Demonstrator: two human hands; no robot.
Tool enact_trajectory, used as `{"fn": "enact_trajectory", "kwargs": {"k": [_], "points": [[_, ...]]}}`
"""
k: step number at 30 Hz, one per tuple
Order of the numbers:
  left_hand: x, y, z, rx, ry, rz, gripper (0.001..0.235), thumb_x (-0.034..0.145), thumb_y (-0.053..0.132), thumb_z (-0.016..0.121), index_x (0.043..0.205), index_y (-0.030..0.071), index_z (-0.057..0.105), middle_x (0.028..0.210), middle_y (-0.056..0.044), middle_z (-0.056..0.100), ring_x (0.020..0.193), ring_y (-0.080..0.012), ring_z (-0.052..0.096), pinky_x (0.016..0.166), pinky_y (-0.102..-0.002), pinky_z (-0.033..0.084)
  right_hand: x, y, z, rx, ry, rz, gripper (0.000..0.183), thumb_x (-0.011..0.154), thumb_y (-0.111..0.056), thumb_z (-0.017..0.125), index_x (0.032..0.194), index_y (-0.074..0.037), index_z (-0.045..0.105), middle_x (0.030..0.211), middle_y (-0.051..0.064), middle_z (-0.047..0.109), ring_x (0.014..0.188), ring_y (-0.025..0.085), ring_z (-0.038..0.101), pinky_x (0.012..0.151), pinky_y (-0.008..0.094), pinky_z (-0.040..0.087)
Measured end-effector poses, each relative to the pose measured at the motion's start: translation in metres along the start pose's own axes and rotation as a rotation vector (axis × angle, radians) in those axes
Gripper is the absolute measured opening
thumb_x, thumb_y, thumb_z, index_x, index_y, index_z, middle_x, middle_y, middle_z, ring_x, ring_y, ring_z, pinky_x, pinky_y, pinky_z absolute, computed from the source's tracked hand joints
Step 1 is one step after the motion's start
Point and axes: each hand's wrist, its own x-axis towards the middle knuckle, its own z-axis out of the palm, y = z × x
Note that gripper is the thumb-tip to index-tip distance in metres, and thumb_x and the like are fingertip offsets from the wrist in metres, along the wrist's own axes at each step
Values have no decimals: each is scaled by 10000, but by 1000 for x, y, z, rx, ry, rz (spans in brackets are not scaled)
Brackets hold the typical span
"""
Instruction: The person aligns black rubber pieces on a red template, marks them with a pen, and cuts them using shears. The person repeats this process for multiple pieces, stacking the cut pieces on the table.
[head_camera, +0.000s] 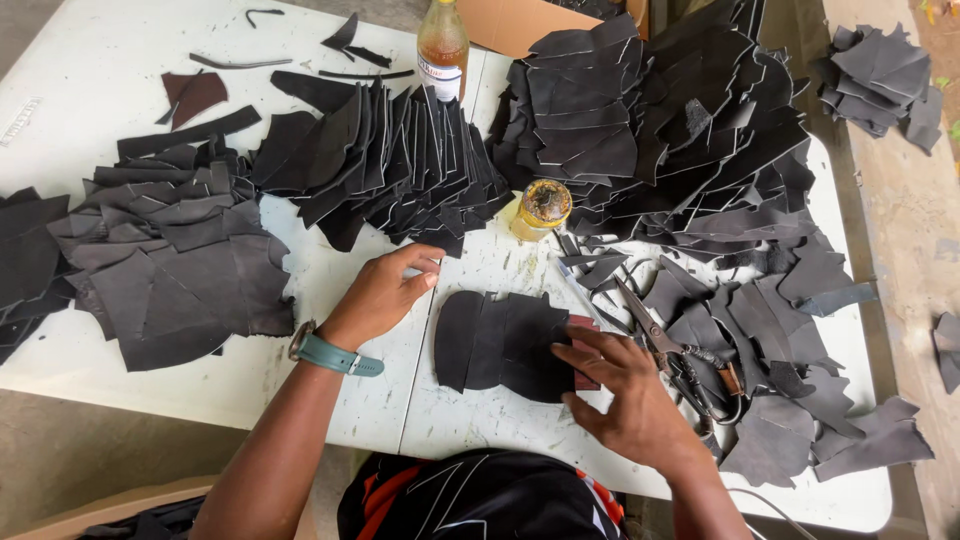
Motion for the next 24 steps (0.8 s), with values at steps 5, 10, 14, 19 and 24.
{"fn": "enact_trajectory", "kwargs": {"k": [5, 10, 14, 19, 24], "points": [[-30, 18, 12, 155, -16, 262, 262, 874, 120, 712, 1128, 56, 717, 1137, -103, 745, 1036, -265, 728, 910, -348, 557, 10, -10, 12, -133, -119, 27, 563, 756, -250, 793, 1302, -157, 689, 1434, 76, 587, 1299, 330, 503, 1085, 511, 361], [-45, 45, 54, 191, -158, 333, 215, 897, 82, 675, 1100, 23, 710, 1127, -94, 715, 1008, -292, 709, 872, -382, 557, 6, -13, 14, -156, -119, 67, 581, 738, -273, 784, 1303, -177, 688, 1397, 41, 608, 1273, 293, 517, 1052, 500, 389], [-39, 66, 99, 233, -147, 444, 226, 939, 62, 629, 1154, 4, 670, 1130, -129, 674, 988, -346, 686, 845, -424, 558, 0, -3, 17, -91, -64, 8, 602, 724, -236, 800, 1307, -134, 688, 1353, 83, 627, 1229, 318, 534, 1023, 490, 405], [-37, 79, 124, 523, -166, 412, 379, 924, 133, 647, 1285, 20, 622, 1117, -159, 637, 869, -320, 711, 715, -413, 576, -33, 41, -12, 346, 200, 108, 350, 815, -33, 726, 1162, -73, 742, 1178, 108, 736, 1067, 260, 709, 929, 381, 557], [-35, 94, 140, 741, -257, 321, 503, 903, 314, 710, 1313, 44, 600, 1170, -202, 589, 798, -310, 718, 675, -391, 577, -71, 65, -31, 269, 216, 462, 223, 847, -14, 665, 1024, -83, 782, 1040, 66, 788, 830, 228, 775, 698, 346, 631]]}}
